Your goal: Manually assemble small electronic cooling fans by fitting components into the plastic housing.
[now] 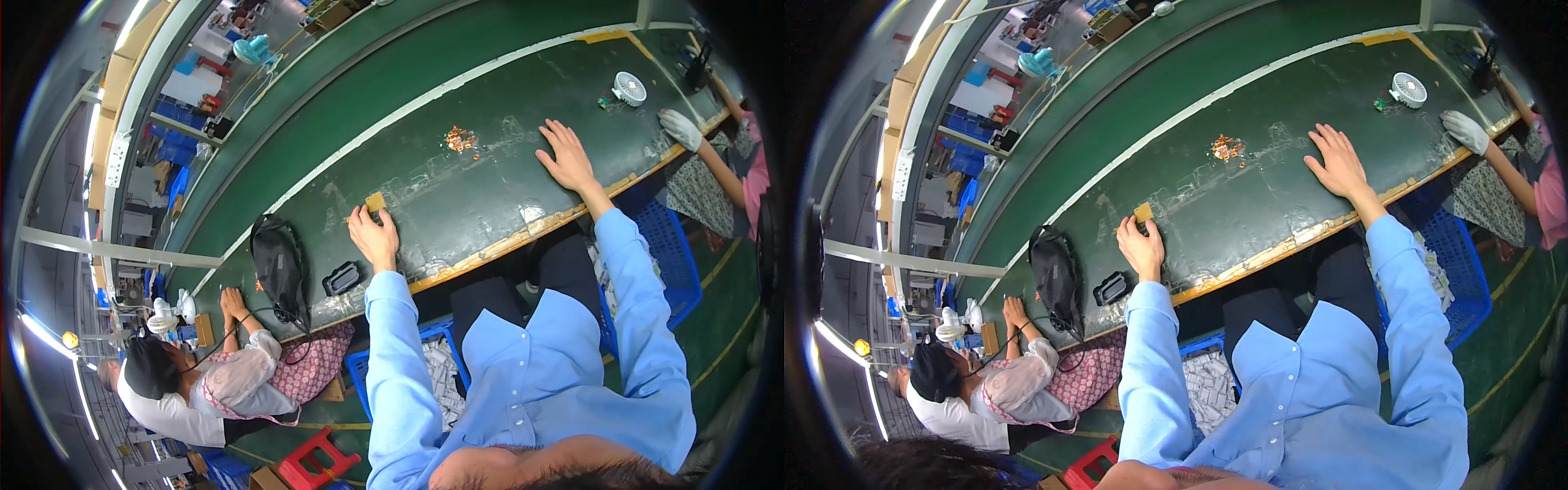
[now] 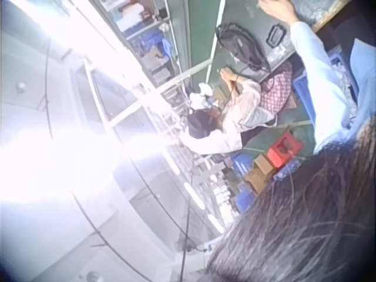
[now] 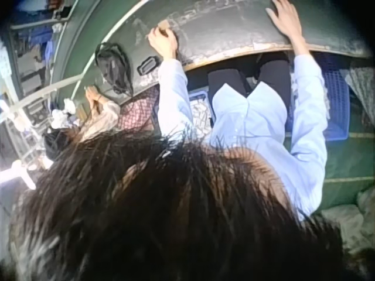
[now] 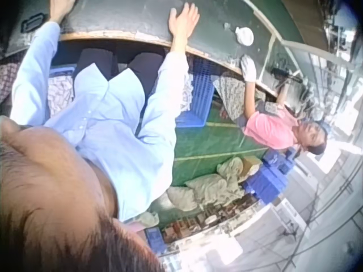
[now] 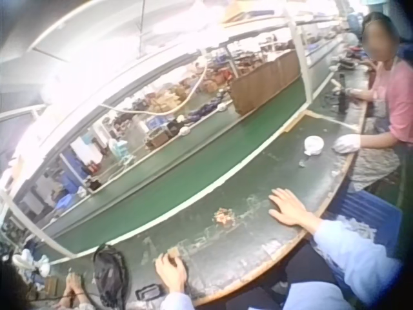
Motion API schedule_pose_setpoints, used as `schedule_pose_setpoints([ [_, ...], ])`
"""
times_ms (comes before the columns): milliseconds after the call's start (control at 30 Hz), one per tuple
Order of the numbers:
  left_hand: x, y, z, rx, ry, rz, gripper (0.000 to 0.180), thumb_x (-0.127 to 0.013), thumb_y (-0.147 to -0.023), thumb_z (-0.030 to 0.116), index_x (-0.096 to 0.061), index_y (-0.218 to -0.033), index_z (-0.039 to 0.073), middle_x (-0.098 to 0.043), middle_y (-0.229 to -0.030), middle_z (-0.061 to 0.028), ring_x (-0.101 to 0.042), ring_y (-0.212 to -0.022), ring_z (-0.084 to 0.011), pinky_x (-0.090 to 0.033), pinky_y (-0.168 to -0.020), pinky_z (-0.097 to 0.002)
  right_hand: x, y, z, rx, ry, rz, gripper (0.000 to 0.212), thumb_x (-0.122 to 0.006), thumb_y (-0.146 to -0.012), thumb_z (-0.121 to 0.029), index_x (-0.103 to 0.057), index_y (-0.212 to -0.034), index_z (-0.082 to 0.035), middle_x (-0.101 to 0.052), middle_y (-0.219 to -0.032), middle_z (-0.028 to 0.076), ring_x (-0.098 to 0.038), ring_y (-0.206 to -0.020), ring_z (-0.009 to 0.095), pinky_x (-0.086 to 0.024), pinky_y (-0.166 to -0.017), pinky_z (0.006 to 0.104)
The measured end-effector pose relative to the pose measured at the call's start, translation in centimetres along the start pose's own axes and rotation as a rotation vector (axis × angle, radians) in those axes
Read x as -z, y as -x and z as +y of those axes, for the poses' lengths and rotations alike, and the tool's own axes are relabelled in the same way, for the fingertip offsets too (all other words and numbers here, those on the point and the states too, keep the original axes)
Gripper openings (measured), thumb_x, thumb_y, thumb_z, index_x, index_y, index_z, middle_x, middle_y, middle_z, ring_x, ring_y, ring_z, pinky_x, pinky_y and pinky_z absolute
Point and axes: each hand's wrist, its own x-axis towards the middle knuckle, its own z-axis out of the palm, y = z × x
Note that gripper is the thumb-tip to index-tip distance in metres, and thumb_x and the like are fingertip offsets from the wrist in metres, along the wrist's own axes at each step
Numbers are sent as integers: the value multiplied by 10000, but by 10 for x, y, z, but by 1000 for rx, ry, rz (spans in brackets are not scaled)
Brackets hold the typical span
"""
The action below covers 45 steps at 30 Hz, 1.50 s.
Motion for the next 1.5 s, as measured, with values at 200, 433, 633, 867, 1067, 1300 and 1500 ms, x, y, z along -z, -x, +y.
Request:
schedule_pose_setpoints([
  [200,1,1,-2,5,-31,-4,457,-619,-897,316,-615,-1227,0,-538,-1351,-159,-465,-1282,-333,-337,-1106,-451,-3,1,0,1,-7,10,557,-550,-962,-373,-476,-1425,-71,-394,-1536,134,-306,-1458,295,-212,-1215,442],
  [433,0,0,0,48,-63,-34,504,-604,-899,366,-601,-1272,27,-521,-1382,-150,-423,-1335,-316,-234,-1162,-483,-1,1,1,-2,-25,18,555,-551,-957,-377,-487,-1412,-65,-402,-1530,137,-313,-1453,299,-216,-1212,442],
  [633,1,0,-2,65,-34,-41,521,-612,-886,367,-594,-1290,39,-500,-1407,-153,-394,-1363,-321,-207,-1169,-535,-2,1,0,5,-28,31,548,-553,-956,-373,-495,-1404,-63,-409,-1525,139,-320,-1450,299,-221,-1211,442],
  [867,2,3,4,101,-86,-58,546,-589,-897,398,-589,-1309,40,-497,-1421,-156,-388,-1374,-317,-206,-1171,-537,-3,2,4,6,-26,43,545,-561,-953,-370,-500,-1399,-63,-413,-1522,140,-323,-1449,301,-229,-1208,443],
  [1067,-7,2,-5,58,-138,-34,548,-585,-890,416,-582,-1303,54,-491,-1426,-156,-394,-1371,-322,-215,-1164,-576,2,0,3,41,-32,59,528,-573,-955,-354,-511,-1382,-49,-438,-1498,165,-350,-1428,333,-254,-1195,454],
  [1300,-1,-1,-3,37,-102,-5,502,-597,-900,389,-621,-1257,36,-529,-1382,-187,-449,-1307,-347,-274,-1146,-488,-7,-1,4,23,-46,70,532,-558,-958,-369,-510,-1385,-56,-433,-1505,148,-343,-1431,328,-240,-1202,446],
  [1500,-1,-1,0,56,-97,-27,512,-595,-904,388,-613,-1278,38,-525,-1393,-166,-436,-1320,-329,-255,-1163,-466,-4,0,1,-21,-61,62,553,-549,-951,-388,-513,-1385,-46,-414,-1517,152,-319,-1445,320,-222,-1209,436],
])
